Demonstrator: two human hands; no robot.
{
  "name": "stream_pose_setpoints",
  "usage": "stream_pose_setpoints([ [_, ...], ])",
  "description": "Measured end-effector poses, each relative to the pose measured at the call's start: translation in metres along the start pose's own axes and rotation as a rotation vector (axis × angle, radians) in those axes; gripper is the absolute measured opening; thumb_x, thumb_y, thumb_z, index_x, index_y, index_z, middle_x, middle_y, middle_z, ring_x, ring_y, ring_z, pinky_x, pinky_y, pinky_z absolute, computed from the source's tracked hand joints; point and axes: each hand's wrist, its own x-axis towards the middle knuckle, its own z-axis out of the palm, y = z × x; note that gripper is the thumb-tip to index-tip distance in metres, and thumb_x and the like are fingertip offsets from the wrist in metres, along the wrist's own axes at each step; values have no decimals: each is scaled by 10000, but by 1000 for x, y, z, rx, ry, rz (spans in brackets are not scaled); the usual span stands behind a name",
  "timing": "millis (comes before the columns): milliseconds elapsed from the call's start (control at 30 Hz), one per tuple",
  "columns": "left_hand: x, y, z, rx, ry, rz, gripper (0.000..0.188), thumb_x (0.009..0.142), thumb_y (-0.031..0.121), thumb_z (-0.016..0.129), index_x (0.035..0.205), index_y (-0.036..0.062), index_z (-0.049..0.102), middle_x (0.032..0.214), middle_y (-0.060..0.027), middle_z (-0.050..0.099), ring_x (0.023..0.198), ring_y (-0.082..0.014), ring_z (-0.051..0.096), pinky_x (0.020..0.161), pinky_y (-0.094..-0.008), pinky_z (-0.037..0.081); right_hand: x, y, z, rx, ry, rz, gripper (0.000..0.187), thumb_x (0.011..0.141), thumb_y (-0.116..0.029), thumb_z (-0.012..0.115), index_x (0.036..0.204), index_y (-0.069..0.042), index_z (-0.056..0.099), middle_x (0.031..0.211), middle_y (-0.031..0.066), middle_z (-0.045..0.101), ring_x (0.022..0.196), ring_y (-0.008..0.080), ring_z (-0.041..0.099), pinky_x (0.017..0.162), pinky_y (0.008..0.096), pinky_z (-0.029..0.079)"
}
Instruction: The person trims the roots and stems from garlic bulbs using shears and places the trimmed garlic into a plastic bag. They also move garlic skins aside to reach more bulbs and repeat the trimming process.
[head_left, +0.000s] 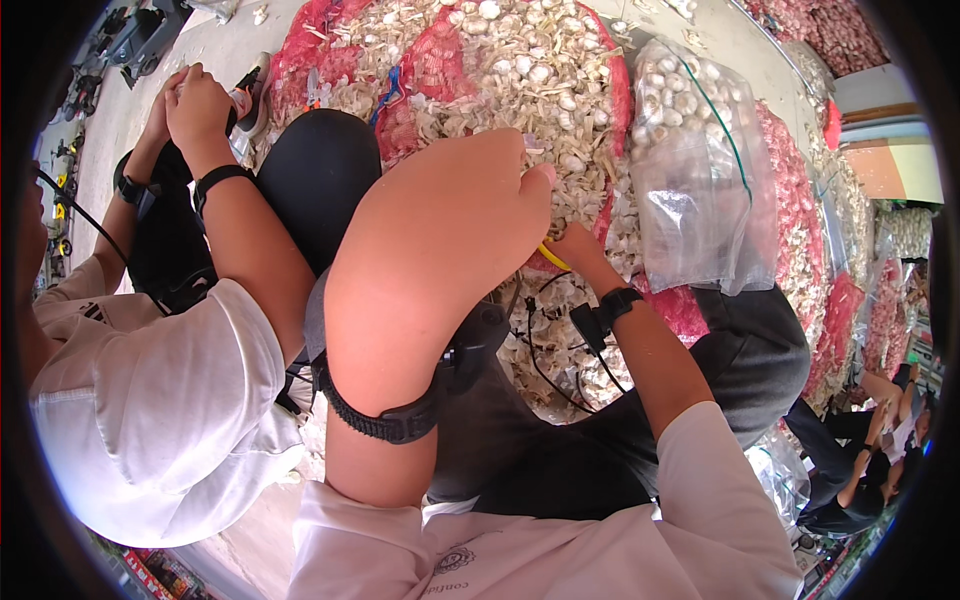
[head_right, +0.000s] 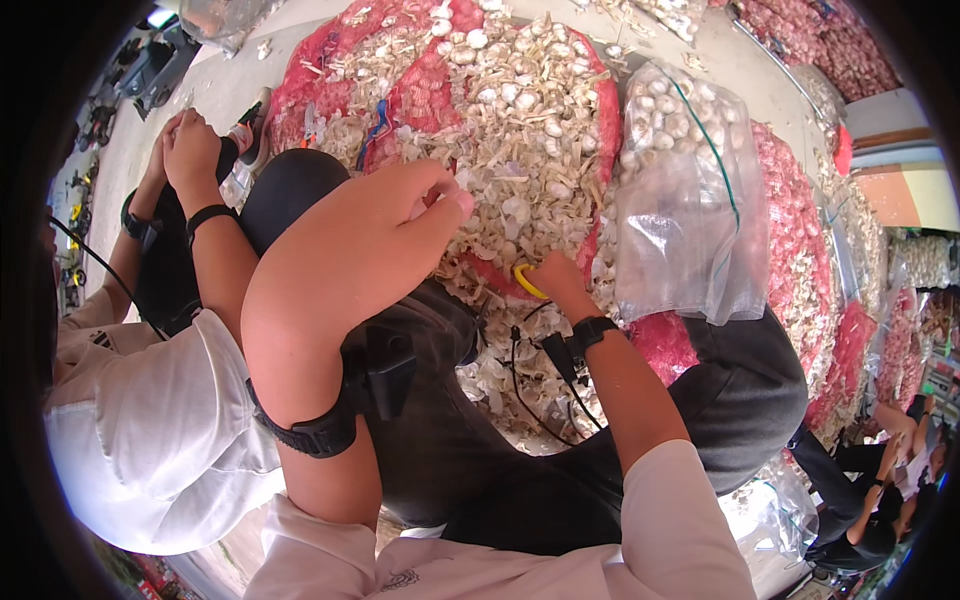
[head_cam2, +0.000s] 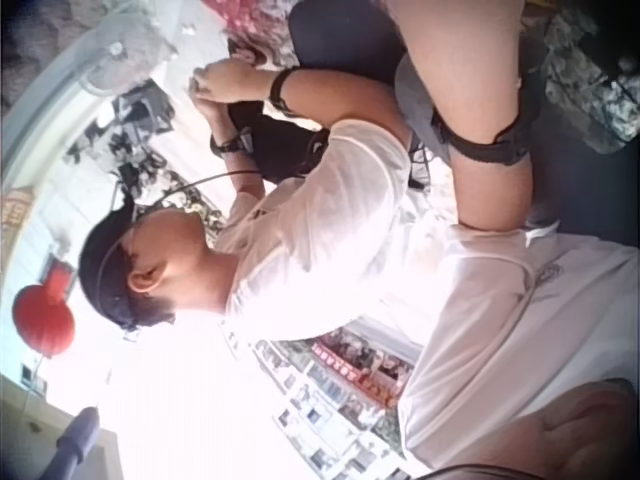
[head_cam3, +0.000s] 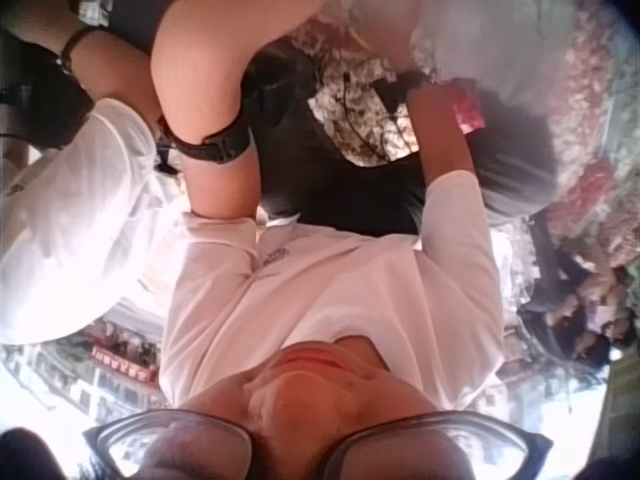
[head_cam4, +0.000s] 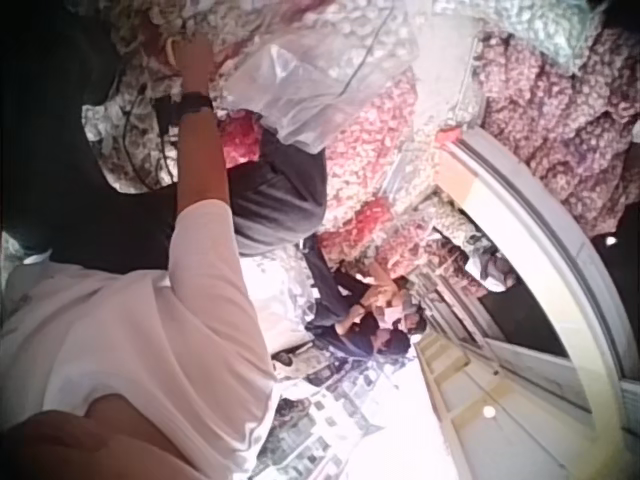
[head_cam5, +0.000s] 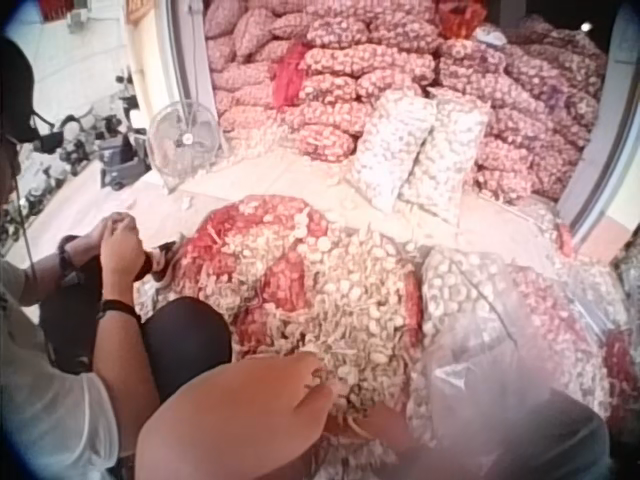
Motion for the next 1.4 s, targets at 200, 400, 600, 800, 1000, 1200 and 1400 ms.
stream_pose_setpoints([
  [200,4,11,-1,9,49,-37,301,926,283,528,920,-14,574,817,-214,598,767,-383,577,667,-406,437,-35,4,-35,78,197,-118,386,754,-395,676,795,-12,658,717,212,632,729,372,653,639,445,497],
  [400,8,14,-4,60,30,-157,352,919,353,550,971,10,613,857,-193,631,789,-336,617,709,-386,460,-68,-23,-100,214,378,-285,324,743,-326,680,826,-14,664,728,186,644,715,392,630,640,424,498],
  [600,13,-3,-1,188,74,-164,418,878,381,617,1067,9,625,871,-149,648,788,-280,632,703,-363,480,-125,-57,-166,652,88,-407,278,894,-221,701,1046,9,669,684,4,606,509,42,488,449,208,342],
  [800,31,-1,4,-147,170,-30,640,761,305,768,1243,-43,533,947,-152,666,858,-239,641,769,-339,497,-181,-71,-222,1146,-265,-334,335,891,-276,706,1103,-26,638,696,8,572,439,12,410,365,184,270],
  [1000,38,18,-3,-518,148,22,556,733,96,809,1206,-37,548,967,-103,676,793,-129,639,673,-264,505,-188,-64,-241,1264,-380,-337,351,919,-271,670,1171,-32,612,725,5,567,435,14,377,371,186,271],
  [1200,44,30,3,-484,286,10,477,692,65,844,1069,-38,571,877,-104,680,734,-119,644,606,-239,502,-175,-49,-223,916,-214,-653,529,962,-294,597,1359,10,425,917,18,563,752,62,522,668,202,436],
  [1400,50,50,14,-406,251,32,438,686,70,847,1011,-36,573,817,-92,676,673,-108,636,551,-225,491,-171,-48,-209,866,-107,-709,613,878,-400,701,1245,35,473,872,47,522,813,127,490,736,284,432],
])
